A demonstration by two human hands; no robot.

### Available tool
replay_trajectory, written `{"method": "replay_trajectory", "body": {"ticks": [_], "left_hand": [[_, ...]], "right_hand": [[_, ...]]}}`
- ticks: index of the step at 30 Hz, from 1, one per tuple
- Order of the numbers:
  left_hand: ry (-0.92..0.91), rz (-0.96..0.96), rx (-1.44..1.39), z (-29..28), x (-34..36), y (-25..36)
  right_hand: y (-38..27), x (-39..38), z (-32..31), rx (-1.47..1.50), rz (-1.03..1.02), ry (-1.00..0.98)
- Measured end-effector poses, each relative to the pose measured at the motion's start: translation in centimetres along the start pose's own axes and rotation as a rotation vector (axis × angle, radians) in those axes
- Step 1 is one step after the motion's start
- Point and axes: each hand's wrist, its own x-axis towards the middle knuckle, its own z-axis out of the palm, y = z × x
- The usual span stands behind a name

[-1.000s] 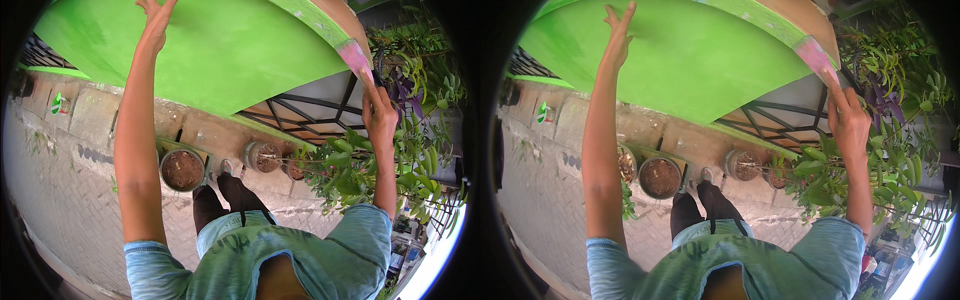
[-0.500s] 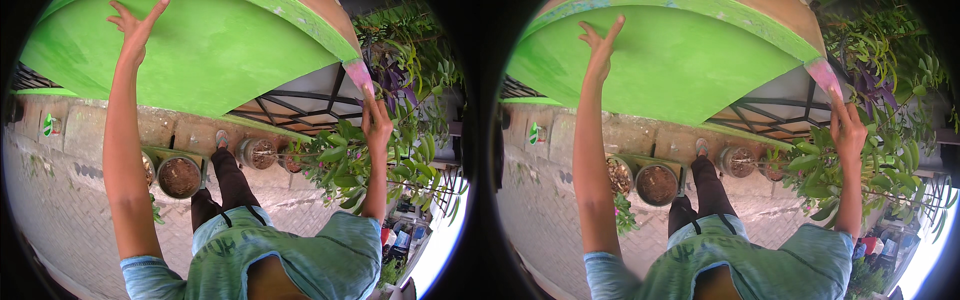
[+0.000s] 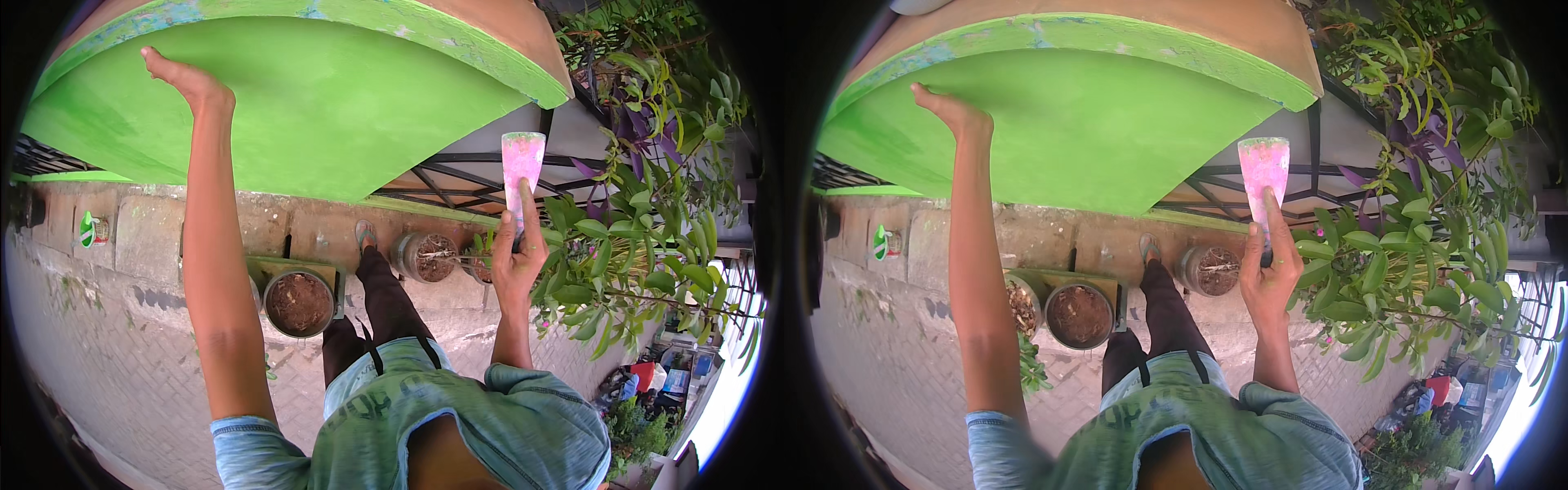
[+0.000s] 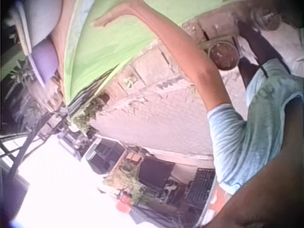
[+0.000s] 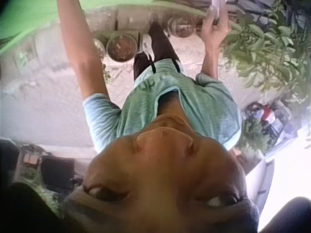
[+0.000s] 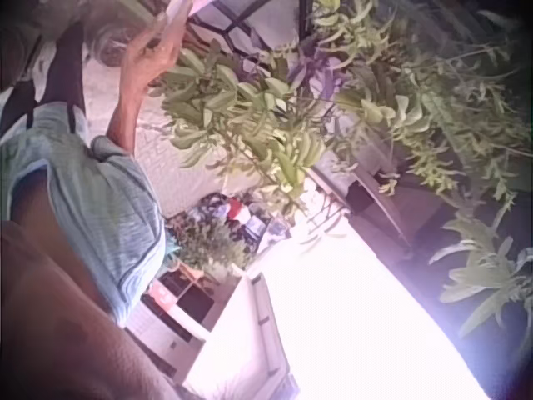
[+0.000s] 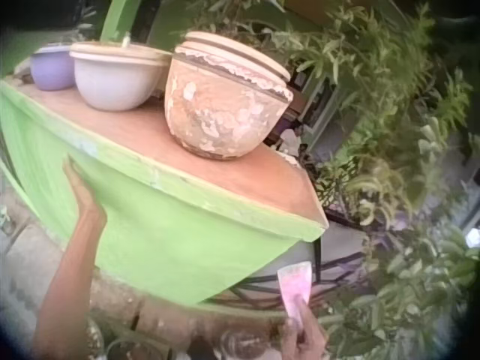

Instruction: The person uses a pink putty knife to spread a white adhesive along the curved edge of a large green sheet. The person holds the sheet steady with one hand while smoothing the adhesive with the other, working along the perimeter.

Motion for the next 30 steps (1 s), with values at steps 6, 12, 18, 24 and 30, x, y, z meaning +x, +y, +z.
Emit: {"method": "replay_trajectory", "body": {"ticks": [6,12,18,24,30], "left_hand": [[0.533,-0.04,0.288,4.5,2.5,-0.7],[0.563,-0.04,0.25,4.7,2.1,-0.7],[0.563,-0.091,0.289,4.9,1.9,-0.5],[0.569,-0.066,0.275,5.1,1.6,0.5],[0.578,-0.093,0.272,5.3,1.7,0.1]], "right_hand": [[2.6,4.6,0.0,-0.159,-0.149,0.175],[2.2,6.9,-6.8,-0.247,0.042,0.0],[0.3,10.7,-9.9,-0.504,-0.099,-0.086],[-2.0,12.1,-5.8,-0.568,-0.238,-0.094],[-1.6,11.4,-7.5,-0.505,-0.221,0.004]]}}
